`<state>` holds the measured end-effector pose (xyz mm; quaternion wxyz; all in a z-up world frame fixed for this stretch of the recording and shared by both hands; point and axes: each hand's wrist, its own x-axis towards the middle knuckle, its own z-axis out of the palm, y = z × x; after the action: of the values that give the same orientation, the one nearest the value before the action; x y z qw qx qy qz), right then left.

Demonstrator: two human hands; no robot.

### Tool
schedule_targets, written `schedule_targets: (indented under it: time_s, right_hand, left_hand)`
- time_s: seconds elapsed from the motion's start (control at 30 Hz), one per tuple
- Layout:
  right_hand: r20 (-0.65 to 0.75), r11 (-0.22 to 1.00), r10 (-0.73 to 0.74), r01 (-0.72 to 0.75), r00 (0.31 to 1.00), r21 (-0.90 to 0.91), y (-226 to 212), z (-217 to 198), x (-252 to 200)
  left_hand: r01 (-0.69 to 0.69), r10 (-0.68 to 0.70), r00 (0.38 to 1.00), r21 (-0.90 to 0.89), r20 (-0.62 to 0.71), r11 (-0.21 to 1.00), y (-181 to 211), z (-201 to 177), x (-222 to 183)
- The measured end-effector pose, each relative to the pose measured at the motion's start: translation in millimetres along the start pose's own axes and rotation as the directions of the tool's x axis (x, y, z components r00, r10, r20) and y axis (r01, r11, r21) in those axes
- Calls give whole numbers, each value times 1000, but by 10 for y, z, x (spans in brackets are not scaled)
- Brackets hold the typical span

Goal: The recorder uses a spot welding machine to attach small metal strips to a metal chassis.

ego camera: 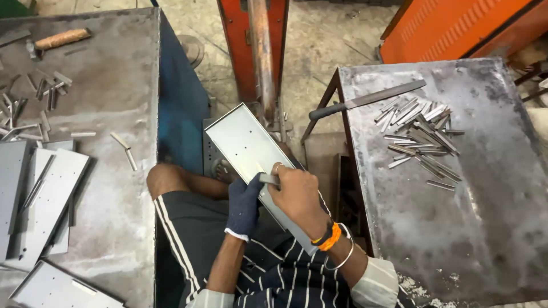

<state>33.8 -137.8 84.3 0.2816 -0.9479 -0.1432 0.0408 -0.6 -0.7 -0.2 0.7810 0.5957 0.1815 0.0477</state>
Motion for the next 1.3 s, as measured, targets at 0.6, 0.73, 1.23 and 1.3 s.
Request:
schedule_targets:
  time_s: [0.6, 0.73, 1.23, 1.3]
  right_hand:
    - [-360, 946, -300, 323, 883, 4, -226, 142, -78]
    - [-399, 992, -128, 110, 908, -68, -205, -217, 58]
    - [-416, 938, -344, 292, 842, -185, -160, -529, -35]
    - [-454, 937, -349, 322, 820, -137, -177, -590, -3]
  left_hand:
    - [-55, 50, 997, -69, -65, 996, 187, -202, -187]
    - [-25, 21, 999, -116, -32, 993, 366, -277, -219]
    - [-85, 86, 983, -9, 162, 996, 1050, 38, -293]
    - [-117, 116, 983, 0, 146, 993, 1144, 115, -266]
